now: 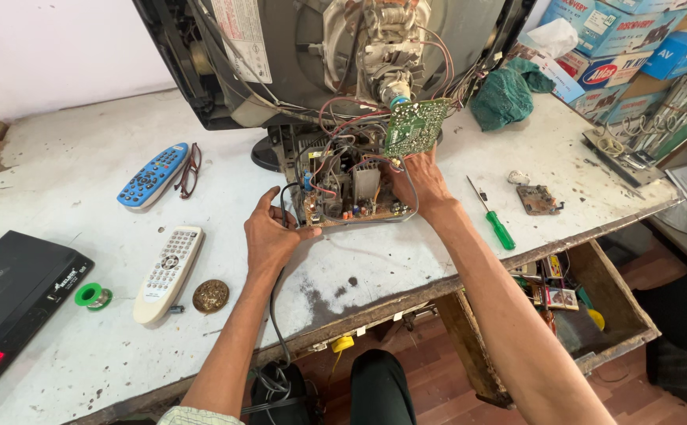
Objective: The person works on a disassembled CRT television, connecting and adjusting internal wires and cables. They plug in an AV cable, power the unit, and use a remote to test the screen, which displays a colorful image.
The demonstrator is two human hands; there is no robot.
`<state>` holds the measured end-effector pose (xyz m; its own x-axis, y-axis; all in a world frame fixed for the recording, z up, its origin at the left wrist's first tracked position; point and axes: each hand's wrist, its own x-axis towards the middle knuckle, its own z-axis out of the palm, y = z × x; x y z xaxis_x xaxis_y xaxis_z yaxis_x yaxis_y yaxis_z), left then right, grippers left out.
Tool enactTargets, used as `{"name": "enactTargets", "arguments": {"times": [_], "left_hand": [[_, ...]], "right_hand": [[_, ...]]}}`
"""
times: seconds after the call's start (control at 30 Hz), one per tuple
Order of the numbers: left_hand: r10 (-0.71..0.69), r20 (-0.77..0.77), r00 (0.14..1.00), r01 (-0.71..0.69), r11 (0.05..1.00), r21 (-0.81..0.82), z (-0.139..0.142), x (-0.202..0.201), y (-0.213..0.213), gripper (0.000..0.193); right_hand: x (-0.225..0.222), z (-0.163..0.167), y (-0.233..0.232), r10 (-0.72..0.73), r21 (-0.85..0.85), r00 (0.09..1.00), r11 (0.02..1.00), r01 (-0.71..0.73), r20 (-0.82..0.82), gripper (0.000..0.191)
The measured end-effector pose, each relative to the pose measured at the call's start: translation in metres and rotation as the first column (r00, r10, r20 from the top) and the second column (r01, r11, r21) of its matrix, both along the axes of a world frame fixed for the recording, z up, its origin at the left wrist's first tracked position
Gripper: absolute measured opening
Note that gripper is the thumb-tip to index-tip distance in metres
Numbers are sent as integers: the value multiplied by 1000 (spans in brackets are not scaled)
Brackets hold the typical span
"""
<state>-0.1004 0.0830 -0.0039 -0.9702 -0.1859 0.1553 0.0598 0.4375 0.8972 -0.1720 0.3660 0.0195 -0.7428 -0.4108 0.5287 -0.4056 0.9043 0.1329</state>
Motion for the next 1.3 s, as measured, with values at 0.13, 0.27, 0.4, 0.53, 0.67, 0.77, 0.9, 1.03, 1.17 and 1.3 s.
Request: {"name": "enactTargets", "arguments": {"times": [0.13,0.27,0.4,0.53,0.67,0.77,0.9,1.03,1.17,1.3], "left_hand": [[-3,-10,1000,3,1000,11,1,1,0,108],[0,-22,1000,0,1000,-5,1,2,0,109],[11,-48,999,-12,999,-31,-1,3,1,109],[9,-77,997,-10,1000,-14,-3,3,1,109],[5,-91,996,-7,1000,-29,-5,3,-1,109],[5,-99,995,-9,999,-42,-8,2,0,109],[-29,-116,993,29,1000,-3,-12,2,-4,109],[-49,-211,976,86,982,171,-11,4,-9,87],[45,-146,988,20,908,419,-10,4,-15,44],[163,-120,979,-112,931,349,-13,-4,-18,30]], "right_hand": [[-1,-1,2,9,63,999,998,-11,32,37],[-2,1,3,35,50,999,998,-35,9,39],[-2,4,2,-3,91,999,996,-1,39,35],[0,5,-3,91,-110,996,990,-91,-1,38],[-3,4,-5,106,-29,994,994,-107,-38,46],[-7,3,-3,70,-16,997,997,-69,36,49],[-6,0,-9,27,5,1000,1000,-27,-9,56],[6,7,-16,2,66,995,998,5,-101,43],[46,9,-2,46,-415,992,905,-92,-119,27],[104,-23,2,-238,-660,962,745,95,-131,18]]}}
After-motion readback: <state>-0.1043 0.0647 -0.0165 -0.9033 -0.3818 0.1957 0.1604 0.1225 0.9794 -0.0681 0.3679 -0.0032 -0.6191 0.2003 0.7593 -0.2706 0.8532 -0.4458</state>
